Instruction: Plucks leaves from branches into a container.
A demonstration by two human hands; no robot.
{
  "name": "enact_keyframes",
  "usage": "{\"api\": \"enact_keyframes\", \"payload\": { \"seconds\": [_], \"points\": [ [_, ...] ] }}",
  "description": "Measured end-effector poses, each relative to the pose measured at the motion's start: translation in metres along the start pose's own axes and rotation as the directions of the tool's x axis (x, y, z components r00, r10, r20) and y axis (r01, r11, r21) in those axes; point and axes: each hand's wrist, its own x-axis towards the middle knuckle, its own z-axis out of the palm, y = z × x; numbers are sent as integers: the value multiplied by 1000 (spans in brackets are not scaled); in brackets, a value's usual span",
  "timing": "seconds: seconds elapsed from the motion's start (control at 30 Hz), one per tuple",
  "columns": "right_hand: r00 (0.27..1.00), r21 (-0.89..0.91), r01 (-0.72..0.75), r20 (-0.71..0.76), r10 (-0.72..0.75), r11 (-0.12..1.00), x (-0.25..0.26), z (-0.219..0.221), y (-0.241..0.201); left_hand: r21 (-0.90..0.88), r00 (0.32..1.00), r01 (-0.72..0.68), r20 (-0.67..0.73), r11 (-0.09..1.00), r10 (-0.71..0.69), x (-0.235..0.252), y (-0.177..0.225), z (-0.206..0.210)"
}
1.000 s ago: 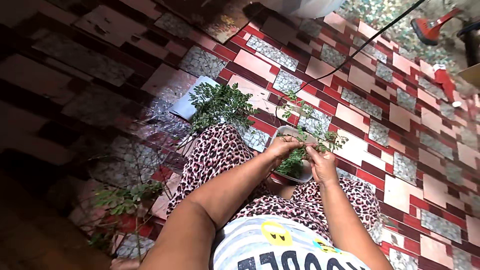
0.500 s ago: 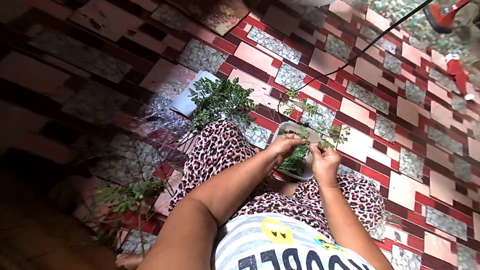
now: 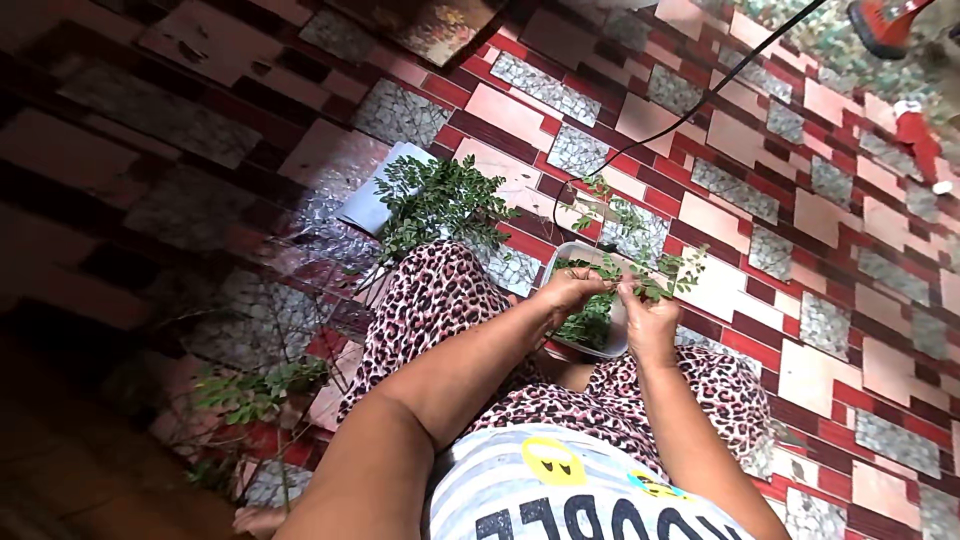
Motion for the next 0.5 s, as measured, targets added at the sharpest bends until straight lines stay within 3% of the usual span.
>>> {"api": "enact_keyframes", "payload": {
  "seconds": [0.1,0.17,0.27,0.37,0.5],
  "points": [
    [993,-57,119,-11,-120,991,-3,-1,3,-42,1000,-5,-2,999,5,2,-4,-4],
    [997,-79,82,-12,-83,994,-3,-3,4,-67,1000,-11,8,998,11,3,-4,-4],
    [985,74,-172,32,170,982,-5,-4,2,-86,1000,-11,13,996,12,3,-2,-3],
    [887,258,-462,152,437,848,-6,2,-10,-88,1000,-19,19,996,20,2,-2,-1],
    [858,344,-508,119,500,790,-9,17,-14,-70,1000,-10,26,998,11,3,-4,0]
  ]
}}
